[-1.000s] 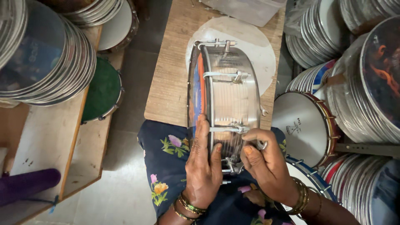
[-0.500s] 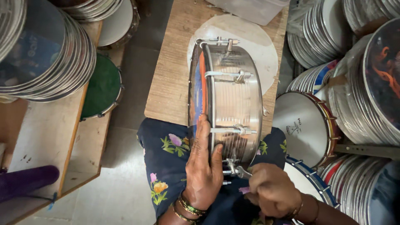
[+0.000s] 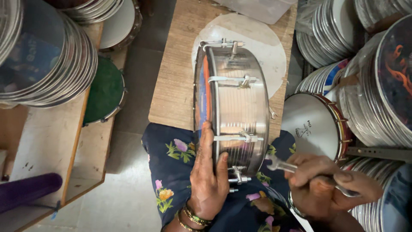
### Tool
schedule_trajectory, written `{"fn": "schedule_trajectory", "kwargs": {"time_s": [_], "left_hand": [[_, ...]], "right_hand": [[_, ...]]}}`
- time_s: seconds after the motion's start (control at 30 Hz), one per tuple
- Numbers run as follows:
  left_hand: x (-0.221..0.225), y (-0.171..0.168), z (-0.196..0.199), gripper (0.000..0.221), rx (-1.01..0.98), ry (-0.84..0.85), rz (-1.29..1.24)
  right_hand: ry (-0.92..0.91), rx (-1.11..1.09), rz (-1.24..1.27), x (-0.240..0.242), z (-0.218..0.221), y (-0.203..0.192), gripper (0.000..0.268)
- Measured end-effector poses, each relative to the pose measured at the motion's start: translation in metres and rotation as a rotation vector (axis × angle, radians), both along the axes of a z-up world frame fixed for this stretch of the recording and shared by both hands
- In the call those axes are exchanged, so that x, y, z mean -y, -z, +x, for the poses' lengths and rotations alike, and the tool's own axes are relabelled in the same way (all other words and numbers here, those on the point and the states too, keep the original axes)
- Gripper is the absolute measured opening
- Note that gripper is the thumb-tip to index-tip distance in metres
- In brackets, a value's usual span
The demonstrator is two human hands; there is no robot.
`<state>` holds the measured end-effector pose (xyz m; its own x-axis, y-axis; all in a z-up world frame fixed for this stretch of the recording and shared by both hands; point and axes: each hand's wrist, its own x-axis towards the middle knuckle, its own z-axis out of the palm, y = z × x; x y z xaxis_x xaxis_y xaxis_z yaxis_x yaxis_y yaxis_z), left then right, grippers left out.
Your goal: The person uses a wrench to tighten the tension rods on the side of a snare drum, turning the drum over to access different sections.
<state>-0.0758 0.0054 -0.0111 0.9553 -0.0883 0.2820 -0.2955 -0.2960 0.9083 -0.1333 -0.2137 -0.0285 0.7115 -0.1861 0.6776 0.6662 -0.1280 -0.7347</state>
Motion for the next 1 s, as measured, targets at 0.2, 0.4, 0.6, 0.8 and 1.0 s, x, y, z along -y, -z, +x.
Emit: {"fn": "schedule_trajectory", "kwargs": {"time_s": [0.2,0.4,0.6,0.8,1.0], "left_hand": [[0.0,-0.001,0.001,0.06,-0.002,0.014,-0.005],[-0.002,0.0,0.002,0.06,0.019,0.018,-0.02],[-0.001,0.0,0.001,0.06,0.016,0.008,-0.009],[-0.002,0.001,0.002,0.061,-0.005,0.006,0.005],[-0.001,0.004,0.003,0.061,0.029,0.013,0.023]], "right_hand": [[-0.113,0.149,-0.136,0.0,0.033,-0.007,0.031],[-0.123,0.278,-0.319,-0.023,0.085,-0.023,0.037],[-0.211,-0.721,0.226,-0.017,0.126,-0.077,0.03],[0.071,-0.122,-0.123,-0.017,0.083,-0.065,0.029],[-0.19,0.106,-0.37,-0.024,0.087,-0.034,0.034]]}}
